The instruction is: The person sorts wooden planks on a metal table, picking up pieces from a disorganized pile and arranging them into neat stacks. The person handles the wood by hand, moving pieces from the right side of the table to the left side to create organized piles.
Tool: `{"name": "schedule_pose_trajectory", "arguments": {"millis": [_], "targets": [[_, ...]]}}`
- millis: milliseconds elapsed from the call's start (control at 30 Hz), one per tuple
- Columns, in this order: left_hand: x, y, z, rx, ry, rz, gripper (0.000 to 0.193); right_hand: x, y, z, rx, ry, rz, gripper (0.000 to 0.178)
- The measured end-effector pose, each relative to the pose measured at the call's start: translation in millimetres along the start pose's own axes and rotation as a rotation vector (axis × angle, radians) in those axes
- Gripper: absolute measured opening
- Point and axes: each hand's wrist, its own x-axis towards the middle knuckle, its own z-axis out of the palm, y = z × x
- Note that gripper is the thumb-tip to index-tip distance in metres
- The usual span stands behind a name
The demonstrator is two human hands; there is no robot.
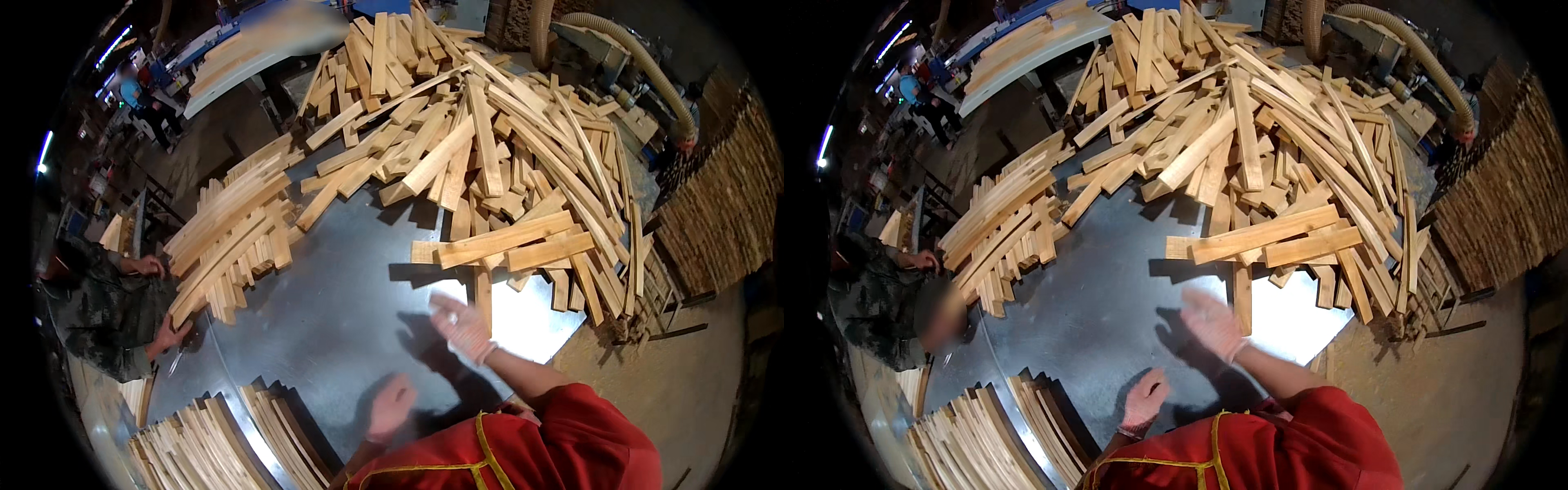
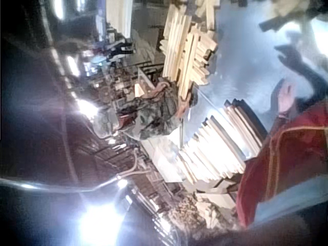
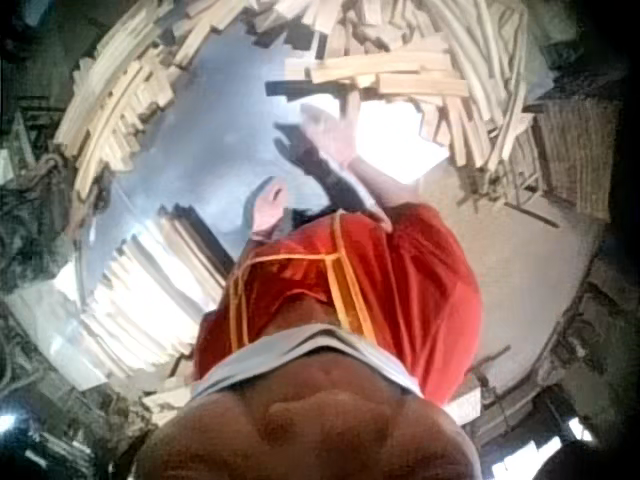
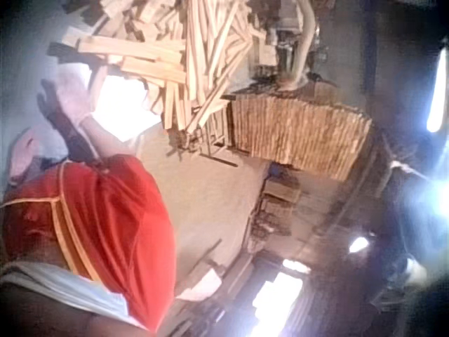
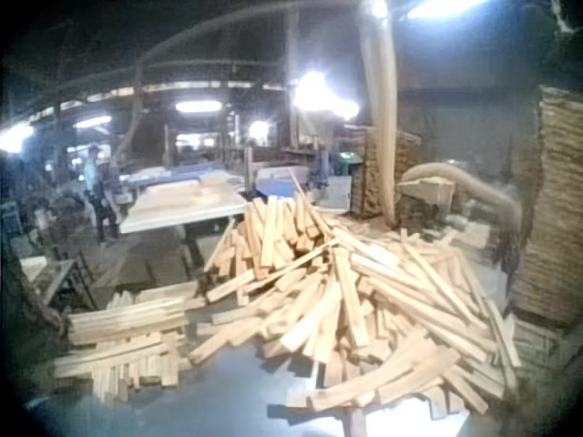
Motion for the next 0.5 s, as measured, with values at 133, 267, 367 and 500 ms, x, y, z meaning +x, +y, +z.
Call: {"name": "schedule_pose_trajectory", "arguments": {"millis": [133, 267, 367, 500], "targets": [[-18.7, -19.1, 12.4, 0.116, 0.153, 0.087, 0.024, 60.9, -43.6, -146.7, -0.354, 0.463, -0.223, 0.050], [-7.2, 41.2, 17.4, 0.484, 0.237, 0.196, 0.043, 37.1, 34.6, -239.6, 0.360, 0.610, 0.106, 0.056], [49.8, 119.2, 24.8, 0.539, 0.270, 0.709, 0.075, -21.2, 111.4, -251.3, 0.578, 0.267, 0.403, 0.043], [172.5, 256.4, 63.2, 0.771, 0.214, 0.795, 0.079, -8.2, 101.2, -234.4, 1.194, 0.380, 0.497, 0.033]]}}
